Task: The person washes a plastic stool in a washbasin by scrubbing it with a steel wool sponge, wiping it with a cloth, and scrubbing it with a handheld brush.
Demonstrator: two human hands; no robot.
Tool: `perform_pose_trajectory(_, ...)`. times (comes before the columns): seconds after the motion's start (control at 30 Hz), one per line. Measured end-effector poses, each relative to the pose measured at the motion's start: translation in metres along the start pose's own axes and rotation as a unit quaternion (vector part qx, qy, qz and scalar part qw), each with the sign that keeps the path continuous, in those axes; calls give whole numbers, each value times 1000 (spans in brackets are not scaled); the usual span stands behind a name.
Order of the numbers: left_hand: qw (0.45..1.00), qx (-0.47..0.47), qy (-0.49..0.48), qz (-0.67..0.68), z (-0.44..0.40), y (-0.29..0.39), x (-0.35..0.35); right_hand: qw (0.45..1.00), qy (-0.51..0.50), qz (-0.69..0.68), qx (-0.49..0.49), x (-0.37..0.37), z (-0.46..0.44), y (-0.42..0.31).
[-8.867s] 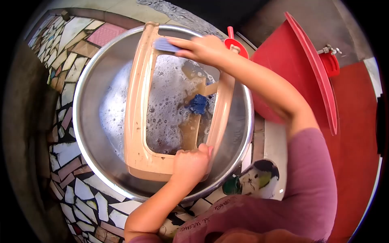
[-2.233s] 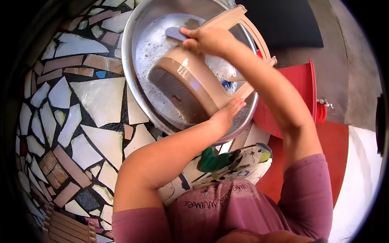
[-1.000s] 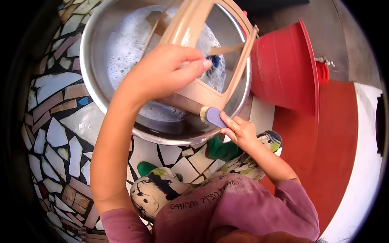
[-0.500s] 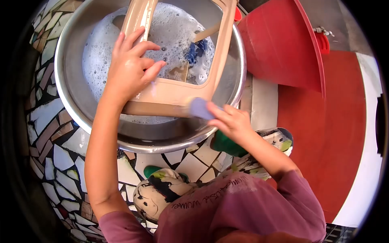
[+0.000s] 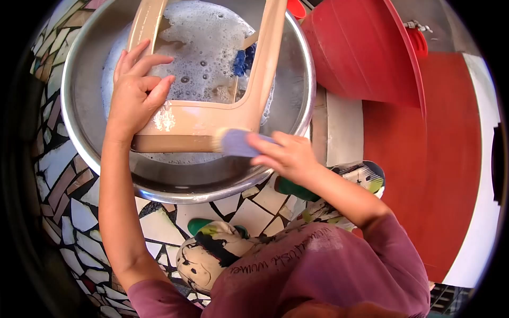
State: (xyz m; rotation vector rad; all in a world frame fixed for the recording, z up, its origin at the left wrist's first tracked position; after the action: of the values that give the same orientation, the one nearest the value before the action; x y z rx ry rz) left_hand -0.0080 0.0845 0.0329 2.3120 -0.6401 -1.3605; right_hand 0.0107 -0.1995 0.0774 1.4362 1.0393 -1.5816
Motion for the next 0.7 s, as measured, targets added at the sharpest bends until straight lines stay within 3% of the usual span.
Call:
perform_pose_trajectory(0.1,1000,-12,-1,-18,9,-13,-10,998,25,-15,-52,-10,-38,-29)
perform_pose_trajectory(0.17,1000,-18,4,12,13,-26,-17,999,7,-21,-24,3,4,-5)
perform_pose_trajectory(0.23,1000,-16,-2,-8,17,-35,-24,997,-25,14,78,26,52,32)
perform_pose_trajectory(0.3,999,-42,14,30,22,-46,-27,997,-20,39,62,30,45,30)
perform_pose_trajectory(0.57,992,-119,-47,8,42,-82,-58,993,69,-89,35,45,51,14)
perform_pose_trajectory(0.63,974,-152,-65,-154,41,-60,-60,986,114,-124,-12,40,33,6)
perform_pose_trajectory(0.7,990,-86,17,-111,38,-4,-58,977,132,-150,-74,45,7,-13)
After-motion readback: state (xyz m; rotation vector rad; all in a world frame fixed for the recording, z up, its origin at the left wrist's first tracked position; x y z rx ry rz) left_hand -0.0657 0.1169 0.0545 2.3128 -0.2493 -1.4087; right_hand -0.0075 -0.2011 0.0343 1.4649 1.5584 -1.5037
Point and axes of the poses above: each hand's wrist, its own z-axis away from the middle knuckle, its own x-axis out of the palm, y = z × x, the point moved 6 cm from there along -z, towards the middle knuckle, and after that the axes turned 6 degrees about -y, right-handed, at the moved point
